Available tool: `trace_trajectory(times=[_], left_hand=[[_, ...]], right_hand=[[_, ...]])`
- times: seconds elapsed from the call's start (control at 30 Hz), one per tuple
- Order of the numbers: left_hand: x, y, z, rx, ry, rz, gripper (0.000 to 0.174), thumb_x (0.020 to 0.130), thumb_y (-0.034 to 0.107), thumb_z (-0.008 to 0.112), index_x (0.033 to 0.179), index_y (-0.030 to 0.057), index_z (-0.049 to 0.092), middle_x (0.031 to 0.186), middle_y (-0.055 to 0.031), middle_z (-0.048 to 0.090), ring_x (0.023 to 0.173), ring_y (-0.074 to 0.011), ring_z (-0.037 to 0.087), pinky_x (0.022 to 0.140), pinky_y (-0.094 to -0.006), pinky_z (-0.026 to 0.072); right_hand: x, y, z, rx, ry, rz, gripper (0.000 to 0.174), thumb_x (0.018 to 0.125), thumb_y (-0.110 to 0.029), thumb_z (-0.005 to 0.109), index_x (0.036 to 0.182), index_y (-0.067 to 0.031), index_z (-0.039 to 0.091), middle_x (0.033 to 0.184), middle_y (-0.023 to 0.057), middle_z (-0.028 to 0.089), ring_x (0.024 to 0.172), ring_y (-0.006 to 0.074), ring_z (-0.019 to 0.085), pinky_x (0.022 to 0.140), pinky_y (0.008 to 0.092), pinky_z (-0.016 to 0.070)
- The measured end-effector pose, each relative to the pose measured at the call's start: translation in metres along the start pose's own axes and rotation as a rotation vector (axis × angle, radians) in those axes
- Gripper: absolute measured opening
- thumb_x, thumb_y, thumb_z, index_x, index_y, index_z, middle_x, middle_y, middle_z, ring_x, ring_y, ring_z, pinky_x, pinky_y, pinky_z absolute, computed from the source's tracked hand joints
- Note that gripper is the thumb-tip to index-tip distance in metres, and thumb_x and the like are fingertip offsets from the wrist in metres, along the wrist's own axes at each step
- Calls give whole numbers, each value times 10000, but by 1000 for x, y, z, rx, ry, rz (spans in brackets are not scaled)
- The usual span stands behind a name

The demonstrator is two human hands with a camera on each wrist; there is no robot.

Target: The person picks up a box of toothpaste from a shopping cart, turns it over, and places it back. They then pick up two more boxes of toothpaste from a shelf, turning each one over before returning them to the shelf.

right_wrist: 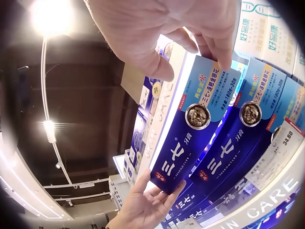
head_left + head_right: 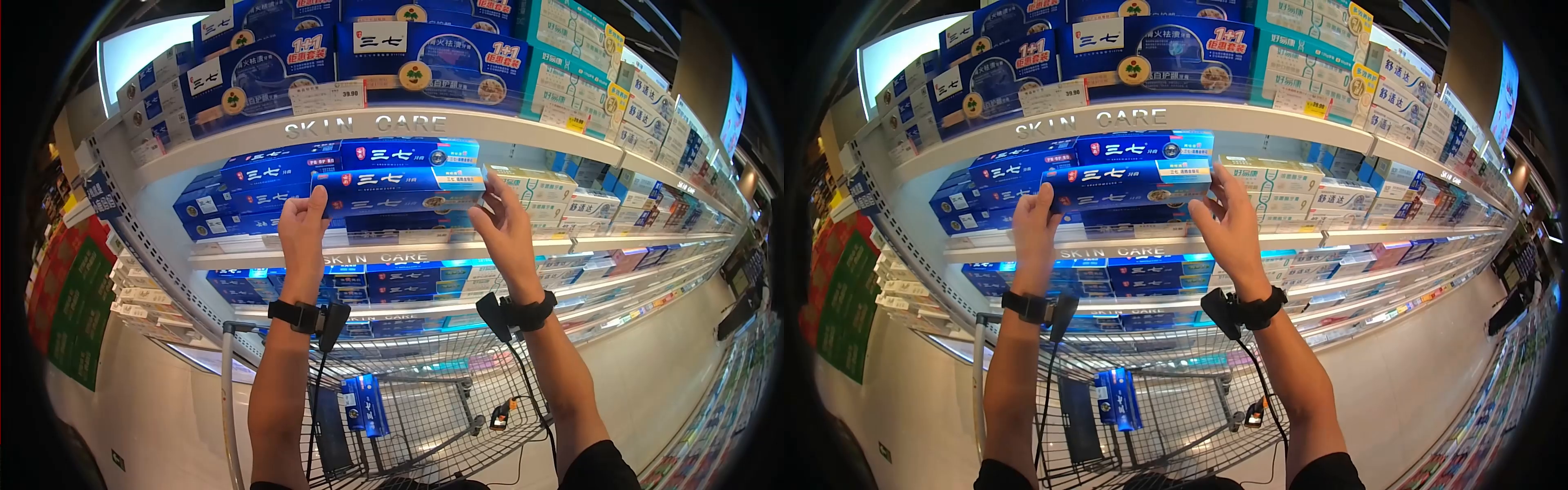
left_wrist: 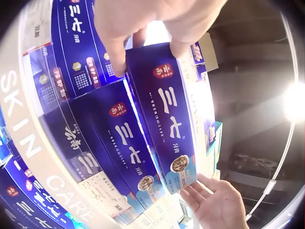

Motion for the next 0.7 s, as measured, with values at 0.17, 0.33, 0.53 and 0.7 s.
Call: trace_trajectory(times=[0.17, 0.33, 0.53, 0.7], left_hand=[[-31, 20, -3, -198, -19, 34, 295, 910, 281, 646, 969, 34, 495, 874, -68, 580, 809, -123, 572, 752, -256, 489], [-92, 29, -10, -246, -101, 22, 355, 946, 239, 537, 1204, 8, 456, 1042, -111, 560, 919, -179, 576, 885, -352, 476], [-187, 3, -13, -303, -151, -240, 466, 941, 270, 509, 1307, -3, 416, 1135, -129, 568, 974, -207, 601, 866, -319, 504], [-261, -26, -35, -261, -186, -397, 452, 952, 264, 479, 1308, -7, 417, 1114, -131, 605, 959, -194, 641, 869, -325, 528]], right_hand=[[-27, -35, -3, -25, 27, -55, 637, 846, -98, 612, 1415, -3, 342, 1335, 174, 441, 1280, 302, 444, 1052, 412, 395], [-82, -68, -15, -50, 32, -71, 650, 849, -94, 597, 1432, -13, 321, 1351, 164, 433, 1305, 293, 418, 1055, 408, 381], [-174, -57, -35, 11, 9, 93, 694, 848, -84, 601, 1452, -3, 269, 1442, 183, 353, 1332, 283, 381, 1067, 411, 362], [-244, -56, -54, 88, 15, 285, 695, 864, -78, 598, 1464, -13, 254, 1462, 186, 342, 1341, 267, 367, 1078, 389, 348]])
Point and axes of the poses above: each hand's wrist, its own x-axis towards the middle knuckle, its own z-axis out of the palm, y = z × x, the point moved 8 cm from there along x, towards the middle knuckle
